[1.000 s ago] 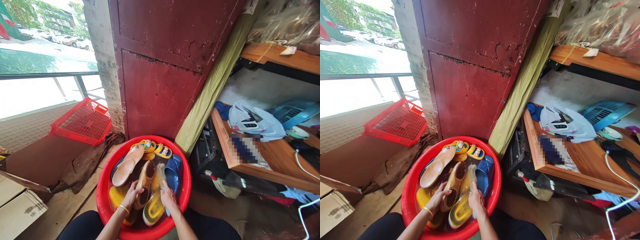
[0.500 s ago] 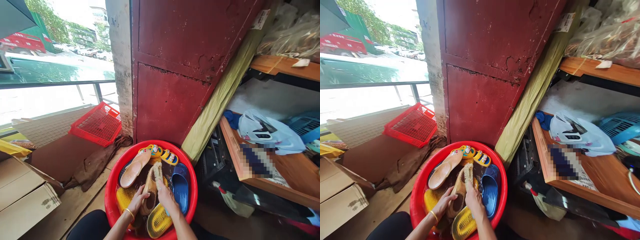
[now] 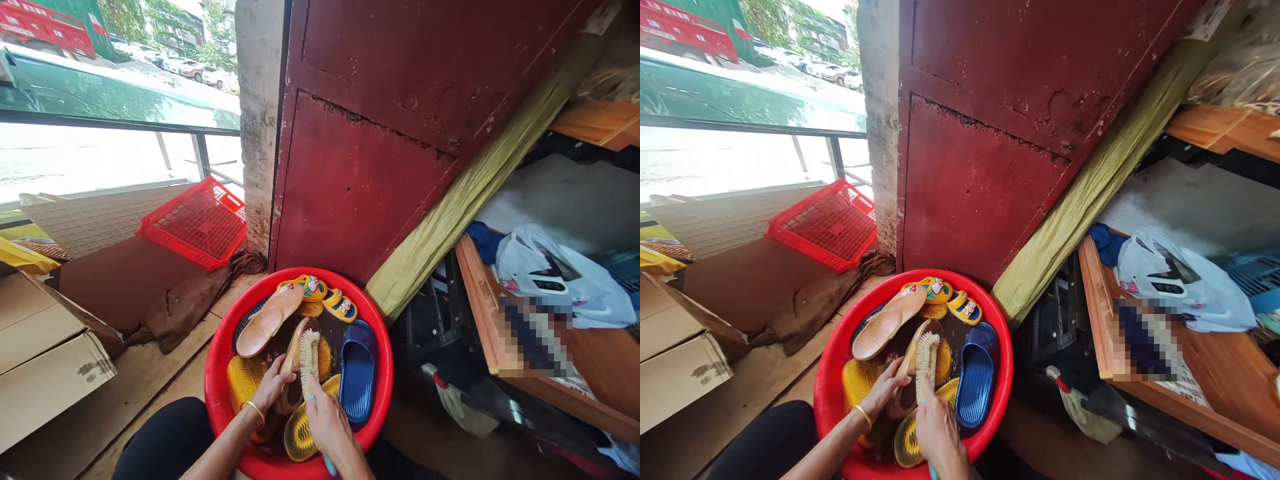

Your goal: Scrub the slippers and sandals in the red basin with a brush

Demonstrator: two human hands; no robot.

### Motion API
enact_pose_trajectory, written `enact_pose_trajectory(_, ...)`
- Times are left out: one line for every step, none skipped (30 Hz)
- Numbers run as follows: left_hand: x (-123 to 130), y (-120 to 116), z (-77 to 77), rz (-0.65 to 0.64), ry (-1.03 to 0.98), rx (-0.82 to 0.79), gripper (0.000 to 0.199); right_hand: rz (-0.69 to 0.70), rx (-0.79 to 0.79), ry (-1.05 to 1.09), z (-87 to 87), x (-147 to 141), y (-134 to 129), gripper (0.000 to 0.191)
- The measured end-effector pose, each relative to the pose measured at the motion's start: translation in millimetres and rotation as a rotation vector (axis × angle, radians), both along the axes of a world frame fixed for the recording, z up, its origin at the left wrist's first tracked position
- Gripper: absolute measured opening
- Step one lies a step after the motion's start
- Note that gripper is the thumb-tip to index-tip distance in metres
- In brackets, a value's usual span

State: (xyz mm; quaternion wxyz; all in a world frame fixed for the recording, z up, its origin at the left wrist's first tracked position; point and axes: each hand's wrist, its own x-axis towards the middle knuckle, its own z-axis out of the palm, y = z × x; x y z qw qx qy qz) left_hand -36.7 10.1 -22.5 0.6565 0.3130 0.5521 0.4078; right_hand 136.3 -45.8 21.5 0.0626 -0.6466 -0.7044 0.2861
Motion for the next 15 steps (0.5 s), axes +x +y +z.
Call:
enact_pose_trajectory(-0.3,0.0,-0.1,0.003,-0.001,-0.002,0.073,-0.007,0.014,-0.036,4.4,-3.5,10.6,0.057)
enact_pose_trajectory(-0.7,0.0,-0.1,0.003,-0.005,-0.003,0.072,-0.021,0.027,-0.056,8.9,-6.5,23.7,0.057)
enact_pose_trajectory(-1.1,0.0,-0.1,0.005,-0.01,-0.006,0.071,-0.046,0.036,-0.06,13.1,-8.8,37.8,0.056)
enact_pose_trajectory(-1.4,0.0,-0.1,0.009,-0.017,-0.011,0.07,-0.074,0.038,-0.051,16.7,-10.1,51.6,0.056)
enact_pose_trajectory(-1.7,0.1,-0.2,0.015,-0.024,-0.021,0.07,-0.1,0.038,-0.04,19.4,-10.3,64.0,0.055)
enact_pose_trajectory(-1.9,0.2,-0.4,0.017,-0.032,-0.033,0.07,-0.126,0.038,-0.028,20.9,-9.6,74.0,0.055)
enact_pose_trajectory(-2.0,0.4,-0.6,0.018,-0.043,-0.04,0.07,-0.148,0.039,-0.018,21.4,-8.2,81.3,0.055)
enact_pose_trajectory(-2.0,0.7,-0.7,0.018,-0.054,-0.041,0.07,-0.166,0.04,-0.01,20.8,-6.3,85.7,0.054)
enact_pose_trajectory(-2.0,0.9,-0.8,0.018,-0.059,-0.038,0.069,-0.18,0.041,-0.002,19.4,-4.2,87.5,0.054)
enact_pose_trajectory(-1.9,1.1,-0.6,0.018,-0.056,-0.031,0.068,-0.193,0.04,0.007,17.5,-2.0,87.2,0.053)
enact_pose_trajectory(-1.9,1.1,-0.1,0.018,-0.047,-0.024,0.067,-0.204,0.038,0.017,15.4,0.0,85.3,0.052)
enact_pose_trajectory(-1.9,1.0,0.6,0.015,-0.036,-0.018,0.066,-0.214,0.035,0.026,13.3,1.9,82.6,0.052)
enact_pose_trajectory(-1.8,0.6,1.7,0.01,-0.025,-0.013,0.066,-0.225,0.034,0.034,11.7,3.7,79.6,0.051)
enact_pose_trajectory(-1.7,0.0,3.1,0.004,-0.013,-0.014,0.066,-0.235,0.035,0.041,10.6,5.4,76.6,0.051)
enact_pose_trajectory(-1.6,-0.9,4.7,-0.001,0.0,-0.014,0.066,-0.243,0.039,0.045,10.1,7.3,73.8,0.051)
